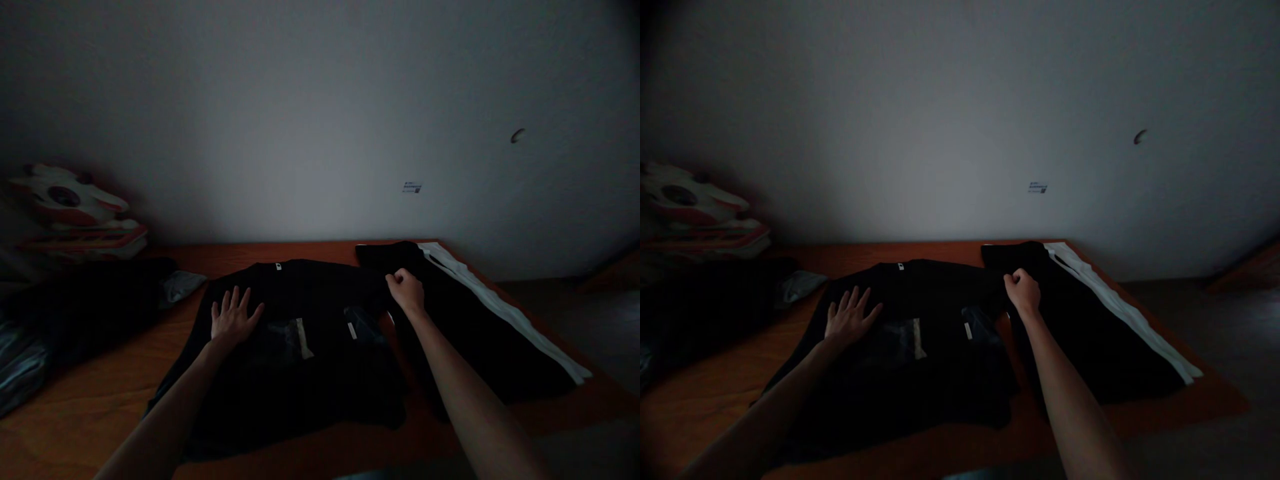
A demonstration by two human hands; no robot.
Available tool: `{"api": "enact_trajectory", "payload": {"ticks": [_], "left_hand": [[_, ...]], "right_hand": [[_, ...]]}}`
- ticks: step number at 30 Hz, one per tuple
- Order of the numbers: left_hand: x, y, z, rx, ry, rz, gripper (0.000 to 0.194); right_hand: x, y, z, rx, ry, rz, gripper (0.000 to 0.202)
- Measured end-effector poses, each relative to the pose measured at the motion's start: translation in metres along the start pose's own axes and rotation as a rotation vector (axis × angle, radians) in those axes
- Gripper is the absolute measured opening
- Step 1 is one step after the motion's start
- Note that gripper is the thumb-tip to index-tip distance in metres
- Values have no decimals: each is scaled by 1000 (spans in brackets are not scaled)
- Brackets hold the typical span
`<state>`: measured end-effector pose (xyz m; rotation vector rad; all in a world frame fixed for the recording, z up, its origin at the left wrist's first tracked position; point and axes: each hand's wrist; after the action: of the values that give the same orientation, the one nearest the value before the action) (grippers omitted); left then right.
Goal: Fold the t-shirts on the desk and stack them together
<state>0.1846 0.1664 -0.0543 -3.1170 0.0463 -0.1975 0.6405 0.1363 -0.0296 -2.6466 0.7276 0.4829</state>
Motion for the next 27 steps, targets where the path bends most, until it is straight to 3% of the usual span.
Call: {"api": "enact_trajectory", "payload": {"ticks": [6, 10, 13, 16, 19, 24, 27], "left_hand": [[1, 1, 1, 20, 10, 5, 77], [1, 2, 3, 25, 26, 1, 76], [6, -2, -2, 43, 65, 0, 74], [22, -13, -13, 85, 127, 152, 59], [47, -34, -22, 15, 247, 262, 47], [86, -75, -19, -102, 562, 60, 71], [101, -98, -10, -84, 726, 55, 67]], "right_hand": [[11, -11, 12, -114, -15, -151, 51], [16, -19, 20, -134, -36, -182, 24], [19, -17, 24, -98, -82, -188, 18], [25, -4, 30, -51, -126, -181, 23], [30, 10, 36, 5, -162, -177, 29], [34, 17, 41, 68, -203, -184, 34], [35, 16, 42, 84, -224, -187, 36]]}}
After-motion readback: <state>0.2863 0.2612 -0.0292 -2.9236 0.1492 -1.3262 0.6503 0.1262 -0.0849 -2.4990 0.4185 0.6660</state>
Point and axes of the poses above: each hand's wrist, its own y-axis away from the middle knuckle, its own z-axis out of the palm, x = y × z, and after that the axes turned 5 degrees about y, right-handed
